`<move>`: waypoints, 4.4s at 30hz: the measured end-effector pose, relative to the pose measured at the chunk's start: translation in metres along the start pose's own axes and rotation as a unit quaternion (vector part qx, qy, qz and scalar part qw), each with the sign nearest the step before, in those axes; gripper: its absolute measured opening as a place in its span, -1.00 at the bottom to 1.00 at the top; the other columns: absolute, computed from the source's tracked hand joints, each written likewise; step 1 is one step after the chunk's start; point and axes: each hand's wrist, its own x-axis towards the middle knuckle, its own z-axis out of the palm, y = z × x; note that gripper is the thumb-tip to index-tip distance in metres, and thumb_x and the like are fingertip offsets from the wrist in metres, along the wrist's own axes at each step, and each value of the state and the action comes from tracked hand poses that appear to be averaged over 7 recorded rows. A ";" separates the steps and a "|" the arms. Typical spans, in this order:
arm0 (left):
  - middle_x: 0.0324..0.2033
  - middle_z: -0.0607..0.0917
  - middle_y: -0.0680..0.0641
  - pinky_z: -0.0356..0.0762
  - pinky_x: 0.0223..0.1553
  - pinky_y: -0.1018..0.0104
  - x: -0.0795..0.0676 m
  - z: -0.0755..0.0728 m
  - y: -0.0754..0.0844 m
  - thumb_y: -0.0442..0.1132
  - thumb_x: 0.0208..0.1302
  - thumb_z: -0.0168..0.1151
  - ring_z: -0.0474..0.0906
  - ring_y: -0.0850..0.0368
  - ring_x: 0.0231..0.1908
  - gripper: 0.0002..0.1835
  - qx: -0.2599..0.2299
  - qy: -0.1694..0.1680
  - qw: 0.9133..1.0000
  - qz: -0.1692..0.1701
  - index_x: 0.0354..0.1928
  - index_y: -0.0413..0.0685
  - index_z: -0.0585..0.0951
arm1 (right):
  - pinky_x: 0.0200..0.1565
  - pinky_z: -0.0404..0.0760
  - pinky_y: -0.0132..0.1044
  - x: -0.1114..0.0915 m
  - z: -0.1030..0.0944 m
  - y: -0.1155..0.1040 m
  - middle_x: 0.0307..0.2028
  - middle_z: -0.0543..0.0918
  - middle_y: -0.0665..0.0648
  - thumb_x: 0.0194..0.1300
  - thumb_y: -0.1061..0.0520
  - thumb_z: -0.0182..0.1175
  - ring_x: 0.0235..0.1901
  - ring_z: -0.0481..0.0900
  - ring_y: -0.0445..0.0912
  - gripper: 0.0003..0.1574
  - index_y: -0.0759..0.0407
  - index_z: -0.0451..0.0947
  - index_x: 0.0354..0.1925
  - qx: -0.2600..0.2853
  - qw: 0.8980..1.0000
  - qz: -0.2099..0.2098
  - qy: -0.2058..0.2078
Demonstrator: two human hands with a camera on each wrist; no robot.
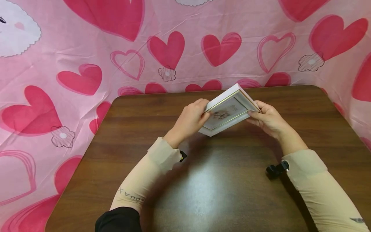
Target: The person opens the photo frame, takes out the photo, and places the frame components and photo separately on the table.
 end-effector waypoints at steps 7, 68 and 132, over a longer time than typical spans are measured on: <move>-0.18 0.67 -0.09 0.59 -0.13 0.12 0.001 -0.003 -0.006 -0.24 0.38 0.23 0.60 0.06 -0.24 -0.80 -0.028 -0.011 0.999 -0.028 -0.04 -0.18 0.59 | -0.04 0.65 -0.32 0.003 0.003 0.004 -0.06 0.75 0.01 0.45 0.45 -0.06 -0.10 0.72 -0.19 -0.64 0.12 0.55 -0.02 0.075 0.997 -0.002 0.002; -0.38 0.63 -0.01 0.53 -0.35 0.41 -0.023 0.077 -0.054 -0.19 0.39 0.21 0.54 0.21 -0.40 -0.67 -0.466 -0.077 0.782 -0.408 0.00 -0.34 0.64 | -0.31 0.50 -0.37 0.012 0.035 0.031 -0.37 0.71 -0.17 0.48 0.16 0.10 -0.34 0.63 -0.32 -0.74 0.15 0.33 0.07 -0.075 0.971 0.189 0.129; -0.50 0.57 0.06 0.49 -0.44 0.40 -0.024 0.078 -0.076 -0.11 0.41 0.19 0.49 0.25 -0.51 -0.74 -0.436 -0.115 0.803 -0.390 -0.23 -0.20 0.59 | -0.18 0.49 -0.31 0.021 0.039 0.043 -0.17 0.58 0.00 0.48 0.20 -0.08 -0.29 0.58 -0.30 -0.23 0.43 -0.18 0.44 -0.205 0.953 0.201 0.093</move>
